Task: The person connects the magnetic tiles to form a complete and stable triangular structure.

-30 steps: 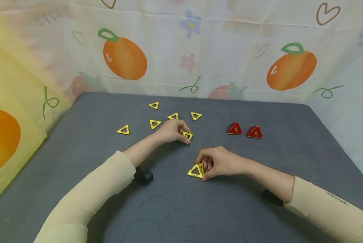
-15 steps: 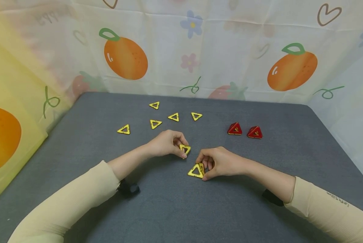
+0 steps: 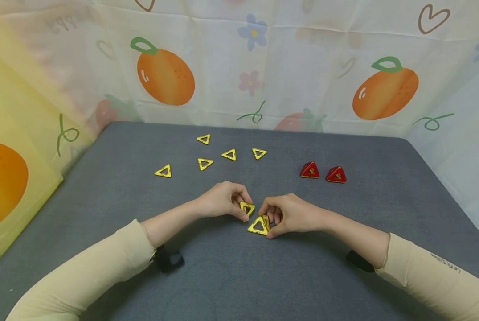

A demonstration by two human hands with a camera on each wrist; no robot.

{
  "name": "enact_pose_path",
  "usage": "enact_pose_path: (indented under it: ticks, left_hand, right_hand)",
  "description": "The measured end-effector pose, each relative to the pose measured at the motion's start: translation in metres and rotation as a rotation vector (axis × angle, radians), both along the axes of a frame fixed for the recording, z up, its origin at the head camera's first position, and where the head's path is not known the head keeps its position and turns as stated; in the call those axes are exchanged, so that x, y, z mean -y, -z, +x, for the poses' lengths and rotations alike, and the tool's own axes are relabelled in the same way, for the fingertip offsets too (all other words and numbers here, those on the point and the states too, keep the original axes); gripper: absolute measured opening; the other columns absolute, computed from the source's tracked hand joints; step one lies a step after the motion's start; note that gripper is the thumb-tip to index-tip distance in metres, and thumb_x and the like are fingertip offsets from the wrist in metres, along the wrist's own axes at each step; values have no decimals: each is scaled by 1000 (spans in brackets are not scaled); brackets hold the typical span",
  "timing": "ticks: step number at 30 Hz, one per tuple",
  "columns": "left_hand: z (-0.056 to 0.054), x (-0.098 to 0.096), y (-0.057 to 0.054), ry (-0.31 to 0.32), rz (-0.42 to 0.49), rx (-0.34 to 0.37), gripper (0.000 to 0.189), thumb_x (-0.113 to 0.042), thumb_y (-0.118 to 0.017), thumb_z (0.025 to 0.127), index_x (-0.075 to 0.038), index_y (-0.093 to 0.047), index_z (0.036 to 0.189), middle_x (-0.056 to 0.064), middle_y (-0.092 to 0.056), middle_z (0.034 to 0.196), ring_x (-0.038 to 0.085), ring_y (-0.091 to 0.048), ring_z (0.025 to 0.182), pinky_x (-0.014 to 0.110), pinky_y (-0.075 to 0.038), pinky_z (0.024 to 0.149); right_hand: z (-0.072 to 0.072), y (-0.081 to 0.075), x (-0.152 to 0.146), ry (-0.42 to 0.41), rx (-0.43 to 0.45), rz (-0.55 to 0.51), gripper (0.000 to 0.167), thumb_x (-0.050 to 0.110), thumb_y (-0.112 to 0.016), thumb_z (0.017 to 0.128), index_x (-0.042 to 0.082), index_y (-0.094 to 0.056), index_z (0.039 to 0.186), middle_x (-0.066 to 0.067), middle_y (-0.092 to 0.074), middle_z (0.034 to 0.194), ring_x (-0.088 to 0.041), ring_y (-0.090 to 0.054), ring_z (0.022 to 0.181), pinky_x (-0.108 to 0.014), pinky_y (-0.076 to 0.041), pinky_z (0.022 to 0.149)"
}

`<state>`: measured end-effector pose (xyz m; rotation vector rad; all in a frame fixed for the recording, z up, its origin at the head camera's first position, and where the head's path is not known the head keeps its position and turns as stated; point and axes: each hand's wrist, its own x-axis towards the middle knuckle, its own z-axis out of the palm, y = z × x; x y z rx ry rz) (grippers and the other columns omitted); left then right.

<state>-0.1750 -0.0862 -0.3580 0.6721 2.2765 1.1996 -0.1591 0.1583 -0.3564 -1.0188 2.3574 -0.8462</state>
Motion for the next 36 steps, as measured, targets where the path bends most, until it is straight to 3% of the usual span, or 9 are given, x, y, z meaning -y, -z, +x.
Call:
enact_pose_path:
  ticks: [13,21,36]
  left_hand:
    - [12,-9,0,55,-14,-35,28,-9,-85,76,-7,-70,99,6,-73,85,4,-61,69,21,-52,64]
    - [13,-10,2,69,3,-54,30,-10,-85,75,-6,-70,100,8,-73,86,3,-61,68,21,-52,64]
    - [24,-18,0,72,-52,-220,34,-18,-87,72,-9,-72,101,3,-75,88,2,-65,71,17,-53,64]
  right_hand:
    - [0,0,0,-3,-16,-1,37,24,-87,75,19,-66,105,3,-63,84,-5,-57,73,-21,-52,64]
    - [0,0,0,-2,-19,-2,39,23,-87,75,17,-65,107,3,-63,84,-5,-58,73,-21,-52,65]
    - [-1,1,0,10,-21,-1,41,24,-87,75,17,-65,109,4,-65,85,-3,-59,73,-21,-53,64]
